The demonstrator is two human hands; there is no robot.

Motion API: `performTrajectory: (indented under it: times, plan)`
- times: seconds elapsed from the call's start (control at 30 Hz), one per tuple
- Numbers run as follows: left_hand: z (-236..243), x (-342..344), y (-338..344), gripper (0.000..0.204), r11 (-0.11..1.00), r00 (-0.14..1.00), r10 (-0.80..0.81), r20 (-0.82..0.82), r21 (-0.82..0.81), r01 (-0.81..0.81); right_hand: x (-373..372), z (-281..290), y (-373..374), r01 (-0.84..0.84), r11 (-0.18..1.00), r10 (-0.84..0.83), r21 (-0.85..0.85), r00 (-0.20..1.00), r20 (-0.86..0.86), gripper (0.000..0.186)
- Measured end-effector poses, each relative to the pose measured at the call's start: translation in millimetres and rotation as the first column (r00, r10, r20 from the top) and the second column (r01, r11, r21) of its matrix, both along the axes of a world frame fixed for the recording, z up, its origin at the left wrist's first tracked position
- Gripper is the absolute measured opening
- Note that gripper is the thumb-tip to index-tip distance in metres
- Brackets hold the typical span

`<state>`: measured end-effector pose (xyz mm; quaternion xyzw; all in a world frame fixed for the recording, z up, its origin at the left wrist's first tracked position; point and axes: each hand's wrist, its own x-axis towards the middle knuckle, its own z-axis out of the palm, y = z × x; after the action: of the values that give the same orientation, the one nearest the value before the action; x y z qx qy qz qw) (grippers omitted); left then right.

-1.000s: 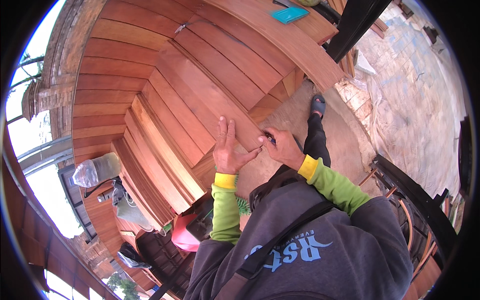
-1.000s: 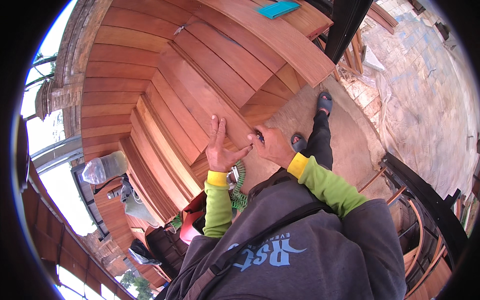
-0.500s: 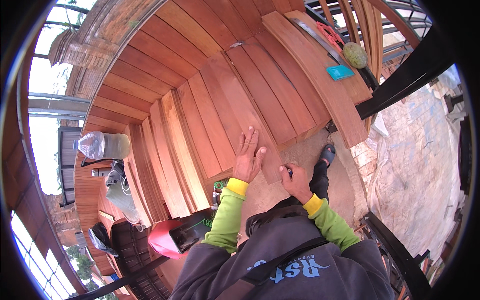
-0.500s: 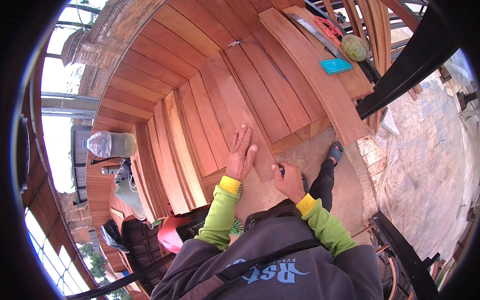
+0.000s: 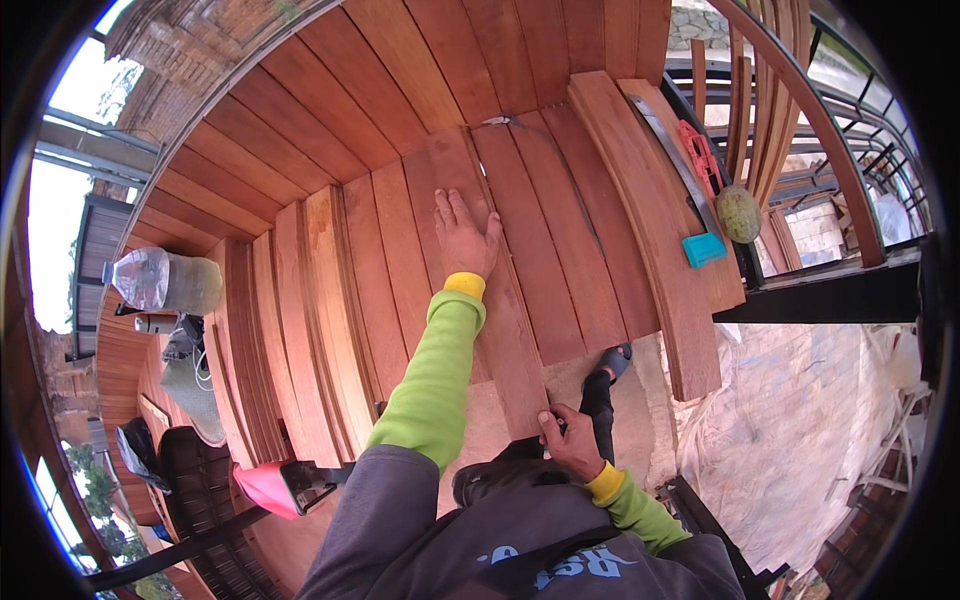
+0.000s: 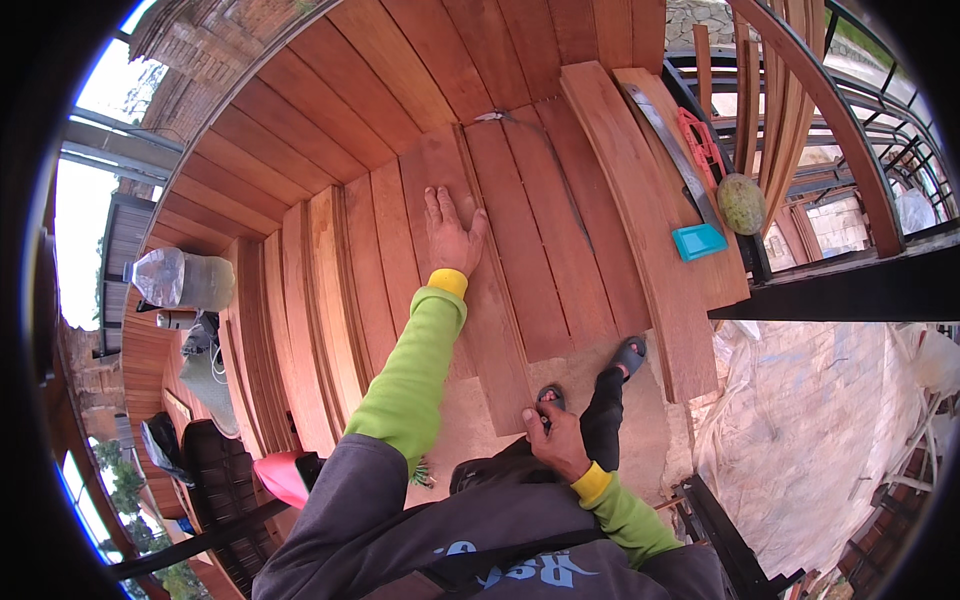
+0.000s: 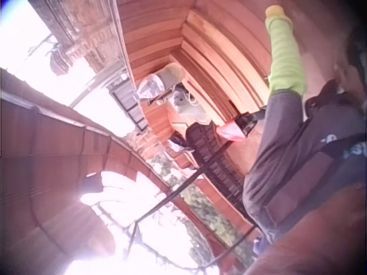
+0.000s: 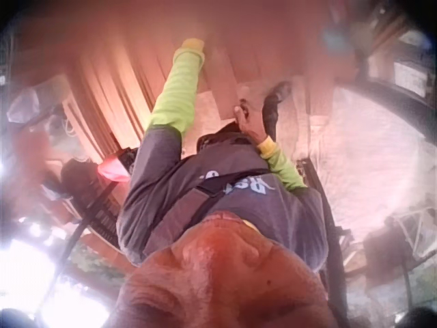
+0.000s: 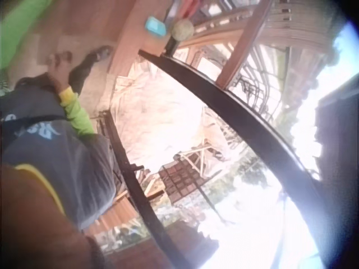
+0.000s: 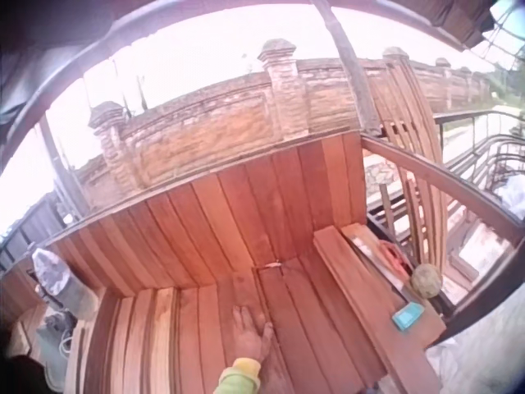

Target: The person installs wooden planks onto a curved wooden structure, likely a bench or seating area. They repeatedly pick up planks, align them with existing ones, and use a small tool to mark or adjust the wood. The person works methodically along the curve, ensuring each plank fits snugly.

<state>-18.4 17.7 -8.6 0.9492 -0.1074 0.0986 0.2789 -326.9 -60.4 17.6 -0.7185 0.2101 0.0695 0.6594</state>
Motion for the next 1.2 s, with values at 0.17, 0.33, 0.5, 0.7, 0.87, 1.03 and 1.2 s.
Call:
performTrajectory:
  times: [0.17,0.33,0.5,0.7,0.87,1.03,1.2]
  plan:
    - [2.1,5.6,-2.7,0.076,0.998,0.998,0.059,-0.030,-0.002,-0.059,15.9,15.9,-20.6,-0.109,0.925,0.132,-0.363,0.990,0.041,0.024]
    - [6.9,3.9,-3.4,0.076,0.997,0.998,0.056,-0.030,0.046,-0.054,121.0,67.4,-35.7,0.126,0.989,-0.113,-0.075,0.982,0.154,0.023]
    - [15.8,5.8,-5.2,0.074,0.996,0.994,0.058,-0.093,0.068,-0.052,287.5,52.0,-56.6,0.356,0.934,-0.295,-0.018,0.801,0.521,0.030]
    - [10.2,8.0,-2.8,0.074,0.997,0.997,0.038,-0.060,0.069,-0.034,405.5,5.9,-57.7,0.327,0.917,-0.390,0.228,0.853,0.347,0.044]
    - [8.1,9.1,-2.6,0.074,0.996,0.999,0.026,-0.042,0.086,-0.022,445.3,-9.6,-59.3,0.182,0.942,-0.283,0.282,0.882,0.377,0.032]
    - [9.2,8.0,-3.3,0.073,0.996,0.997,0.025,-0.068,0.083,-0.019,456.9,-18.0,-62.3,0.066,0.963,-0.169,0.262,0.903,0.395,0.020]
    - [15.1,7.2,-5.8,0.067,0.996,0.991,0.044,-0.129,0.079,-0.034,464.7,-26.1,-56.6,0.040,0.993,-0.082,0.111,0.910,0.405,0.015]
